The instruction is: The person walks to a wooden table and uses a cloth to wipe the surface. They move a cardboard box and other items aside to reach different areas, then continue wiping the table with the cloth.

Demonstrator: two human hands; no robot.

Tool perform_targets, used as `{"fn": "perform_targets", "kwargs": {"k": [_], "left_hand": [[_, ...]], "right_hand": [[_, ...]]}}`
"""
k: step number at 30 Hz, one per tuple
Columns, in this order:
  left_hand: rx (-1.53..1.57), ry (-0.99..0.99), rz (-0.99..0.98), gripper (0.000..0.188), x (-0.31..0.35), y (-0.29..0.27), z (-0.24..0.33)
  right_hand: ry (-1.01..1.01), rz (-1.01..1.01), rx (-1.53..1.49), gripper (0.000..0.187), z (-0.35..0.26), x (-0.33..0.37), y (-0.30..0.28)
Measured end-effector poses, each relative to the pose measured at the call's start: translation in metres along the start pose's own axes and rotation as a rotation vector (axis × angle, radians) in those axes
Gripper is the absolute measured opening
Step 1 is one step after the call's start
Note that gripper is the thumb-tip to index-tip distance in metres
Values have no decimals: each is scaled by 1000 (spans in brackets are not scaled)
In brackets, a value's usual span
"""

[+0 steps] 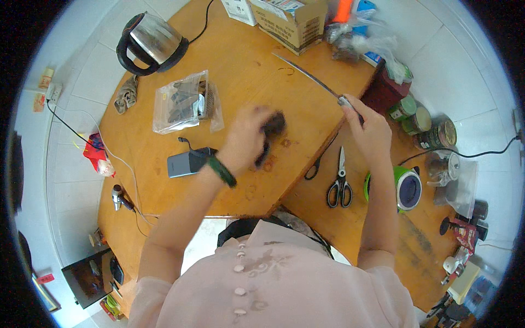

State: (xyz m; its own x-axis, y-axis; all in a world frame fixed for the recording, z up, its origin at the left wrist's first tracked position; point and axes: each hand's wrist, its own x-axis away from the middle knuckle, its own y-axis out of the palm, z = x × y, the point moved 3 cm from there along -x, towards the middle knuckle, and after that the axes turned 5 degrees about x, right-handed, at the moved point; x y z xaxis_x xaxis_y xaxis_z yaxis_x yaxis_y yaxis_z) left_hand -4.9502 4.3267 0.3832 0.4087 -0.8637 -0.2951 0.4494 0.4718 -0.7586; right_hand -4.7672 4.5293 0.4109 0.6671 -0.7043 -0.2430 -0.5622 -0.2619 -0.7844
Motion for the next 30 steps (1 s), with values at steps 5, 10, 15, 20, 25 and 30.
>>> {"fn": "perform_targets", "kwargs": {"k": [5,10,15,20,25,30], "left_hand": [[-335,-351,-211,44,-70,-14,-70],[-381,-249,-356,42,-26,22,-26],[-405,-48,-260,50,29,22,29],[-538,-205,-263,57,-12,2,-13],[-522,-186,-243,56,-36,-3,-32],[-558,-175,-340,55,-17,0,-28]], "right_hand": [[-15,27,-97,36,-2,19,-4],[63,0,-66,35,3,32,-10],[162,-51,-62,34,12,36,-12],[125,-34,-119,34,8,39,-7],[100,-34,-120,35,8,42,-3],[85,-8,-106,35,13,41,-2]]}}
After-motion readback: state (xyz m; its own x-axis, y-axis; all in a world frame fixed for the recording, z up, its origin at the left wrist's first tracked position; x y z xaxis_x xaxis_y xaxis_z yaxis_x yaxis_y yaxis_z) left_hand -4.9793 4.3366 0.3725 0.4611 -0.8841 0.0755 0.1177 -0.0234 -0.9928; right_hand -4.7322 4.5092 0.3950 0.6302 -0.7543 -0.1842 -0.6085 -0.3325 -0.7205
